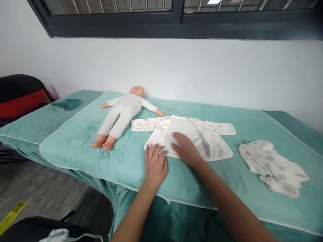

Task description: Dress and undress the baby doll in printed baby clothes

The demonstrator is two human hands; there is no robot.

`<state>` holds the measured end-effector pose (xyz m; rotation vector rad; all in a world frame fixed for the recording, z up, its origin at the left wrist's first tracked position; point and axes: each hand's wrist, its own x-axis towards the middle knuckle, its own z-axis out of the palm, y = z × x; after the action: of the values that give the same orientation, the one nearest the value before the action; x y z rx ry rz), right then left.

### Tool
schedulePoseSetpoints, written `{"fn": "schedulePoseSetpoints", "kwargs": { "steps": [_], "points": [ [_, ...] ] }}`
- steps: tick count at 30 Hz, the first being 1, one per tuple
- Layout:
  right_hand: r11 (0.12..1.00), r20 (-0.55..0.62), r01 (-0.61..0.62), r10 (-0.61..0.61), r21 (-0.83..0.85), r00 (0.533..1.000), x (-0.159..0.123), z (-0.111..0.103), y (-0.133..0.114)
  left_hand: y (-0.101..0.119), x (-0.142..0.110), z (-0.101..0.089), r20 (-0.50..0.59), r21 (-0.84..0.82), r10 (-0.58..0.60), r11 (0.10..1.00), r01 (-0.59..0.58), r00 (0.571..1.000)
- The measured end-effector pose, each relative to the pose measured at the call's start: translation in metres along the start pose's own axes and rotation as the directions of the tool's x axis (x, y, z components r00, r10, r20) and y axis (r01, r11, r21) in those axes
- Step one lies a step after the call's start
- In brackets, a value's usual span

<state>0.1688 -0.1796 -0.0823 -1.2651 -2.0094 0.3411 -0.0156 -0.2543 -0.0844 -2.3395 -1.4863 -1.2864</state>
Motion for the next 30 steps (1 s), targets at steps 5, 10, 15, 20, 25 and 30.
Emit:
{"fn": "schedulePoseSetpoints", "kwargs": {
  "steps": [5,10,15,20,25,30],
  "points": [
    [0.946,0.019,0.115,-0.114,-0.302,0.993,-0.085,-0.059,0.004,-0.004,-0.006,-0.002,0.144,-0.065,0.058,0.997,-0.049,0.988],
    [0.876,0.083,0.163,-0.141,-0.454,0.987,-0.105,-0.095,0.024,-0.015,0.000,-0.006,0.208,0.018,0.070,0.997,-0.075,0.976],
    [0.834,0.160,0.156,-0.083,-0.529,0.984,-0.089,-0.097,0.027,-0.024,0.010,-0.014,0.296,0.141,0.069,0.983,-0.115,0.953],
    [0.836,0.235,0.188,-0.073,-0.516,0.969,-0.089,-0.104,0.031,-0.027,0.016,-0.017,0.349,0.188,0.100,0.967,-0.174,0.932],
    [0.853,0.249,0.182,-0.064,-0.488,0.966,-0.097,-0.110,0.022,-0.025,0.017,-0.017,0.328,0.212,0.033,0.971,-0.108,0.944],
    [0.917,0.170,0.175,-0.120,-0.359,0.978,-0.107,-0.113,0.016,-0.024,0.009,-0.019,0.269,0.099,0.048,0.992,-0.077,0.962]
  ]
}}
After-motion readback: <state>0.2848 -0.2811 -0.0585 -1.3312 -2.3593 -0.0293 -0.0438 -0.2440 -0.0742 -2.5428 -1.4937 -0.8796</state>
